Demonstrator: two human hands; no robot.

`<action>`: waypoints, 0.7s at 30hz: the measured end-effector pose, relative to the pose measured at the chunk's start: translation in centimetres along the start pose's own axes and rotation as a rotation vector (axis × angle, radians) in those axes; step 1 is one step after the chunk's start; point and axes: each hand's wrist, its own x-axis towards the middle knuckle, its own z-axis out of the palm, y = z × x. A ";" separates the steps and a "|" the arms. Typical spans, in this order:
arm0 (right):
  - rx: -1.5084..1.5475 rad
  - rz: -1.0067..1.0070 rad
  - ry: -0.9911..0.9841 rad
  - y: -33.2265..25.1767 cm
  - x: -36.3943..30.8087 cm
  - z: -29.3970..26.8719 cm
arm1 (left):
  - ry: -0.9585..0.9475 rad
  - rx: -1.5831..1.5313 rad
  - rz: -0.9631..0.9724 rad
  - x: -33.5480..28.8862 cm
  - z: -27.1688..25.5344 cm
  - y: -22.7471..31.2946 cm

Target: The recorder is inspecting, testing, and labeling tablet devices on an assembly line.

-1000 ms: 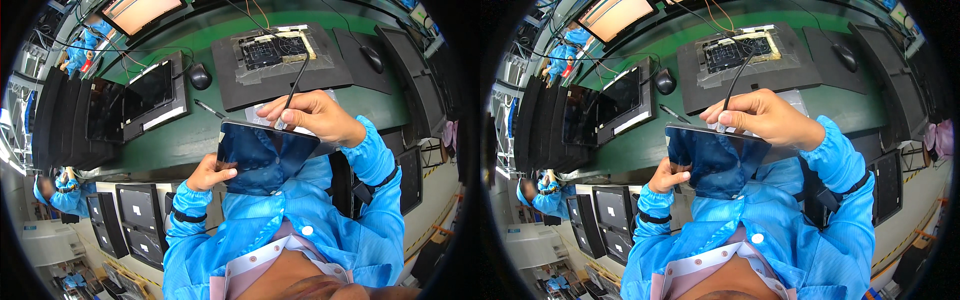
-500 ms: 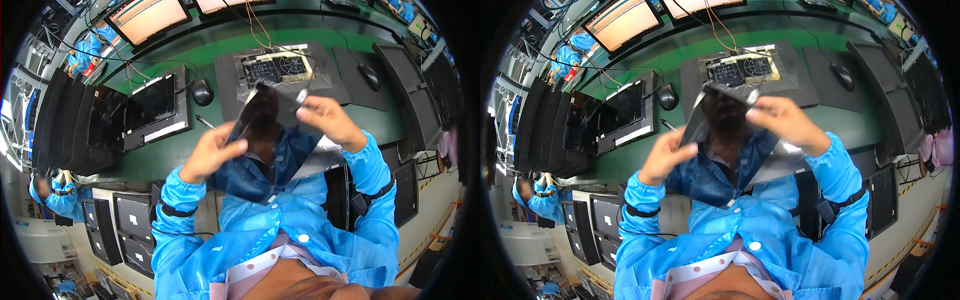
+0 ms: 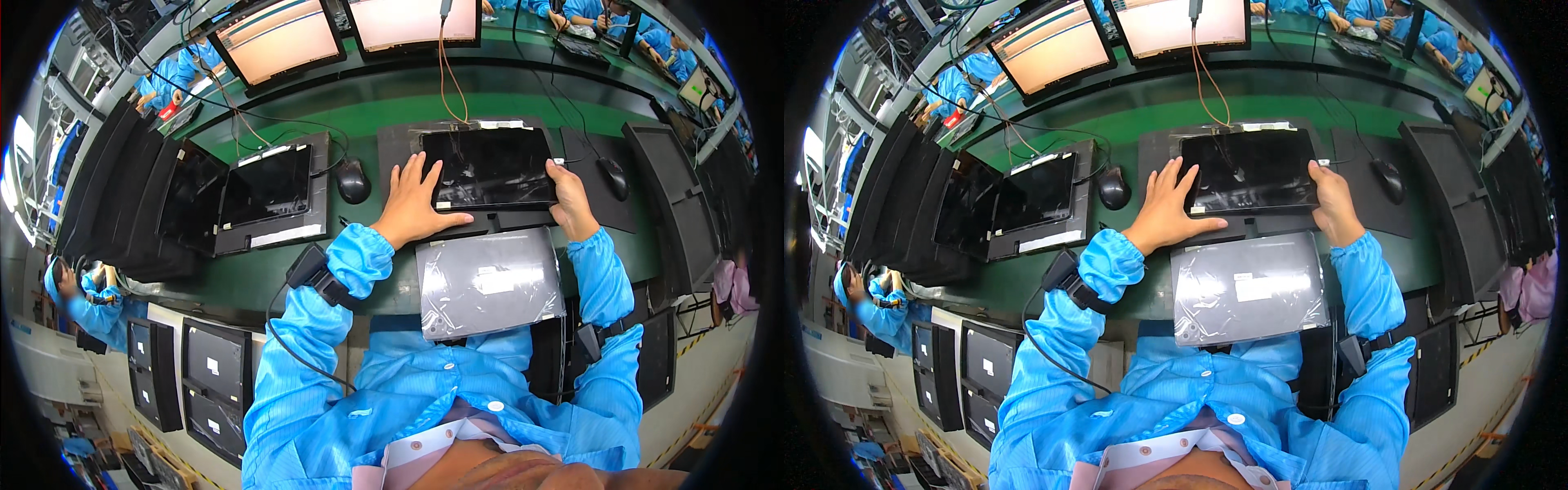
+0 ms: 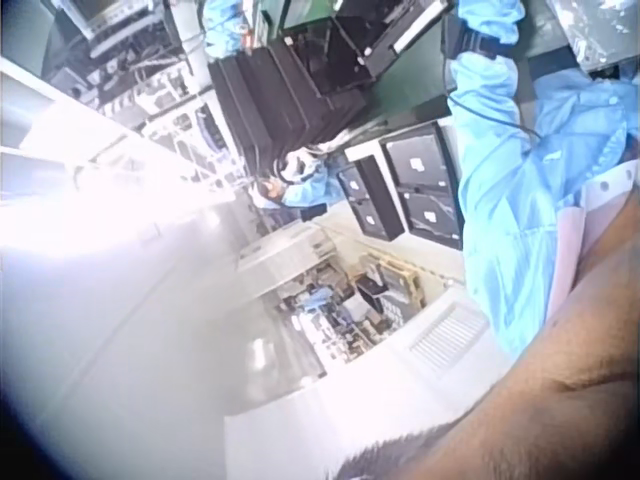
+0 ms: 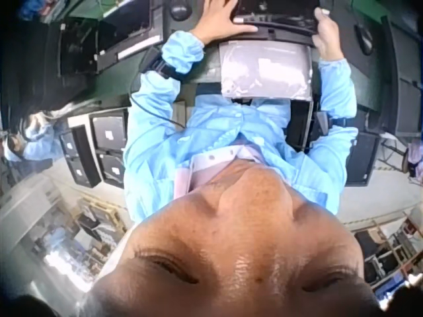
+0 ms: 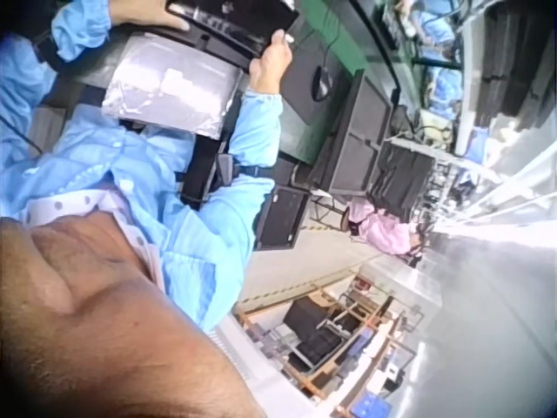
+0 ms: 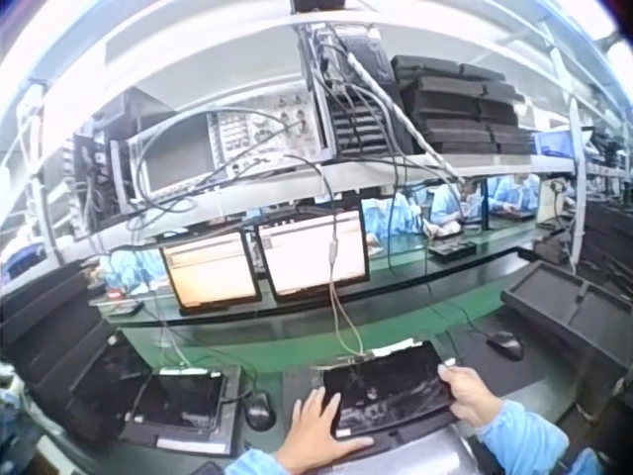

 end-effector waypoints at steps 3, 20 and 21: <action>-0.113 0.071 -0.059 -1.0 -0.1 0.3 | 0.039 -0.010 0.023 -0.1 0.5 -0.5; -1.595 -0.663 -0.055 -5.1 -4.8 2.9 | 0.259 -0.163 0.043 -1.1 1.1 -0.2; -1.590 -0.631 -0.023 -4.4 -5.3 4.8 | 0.273 -0.195 0.059 -2.5 0.7 0.0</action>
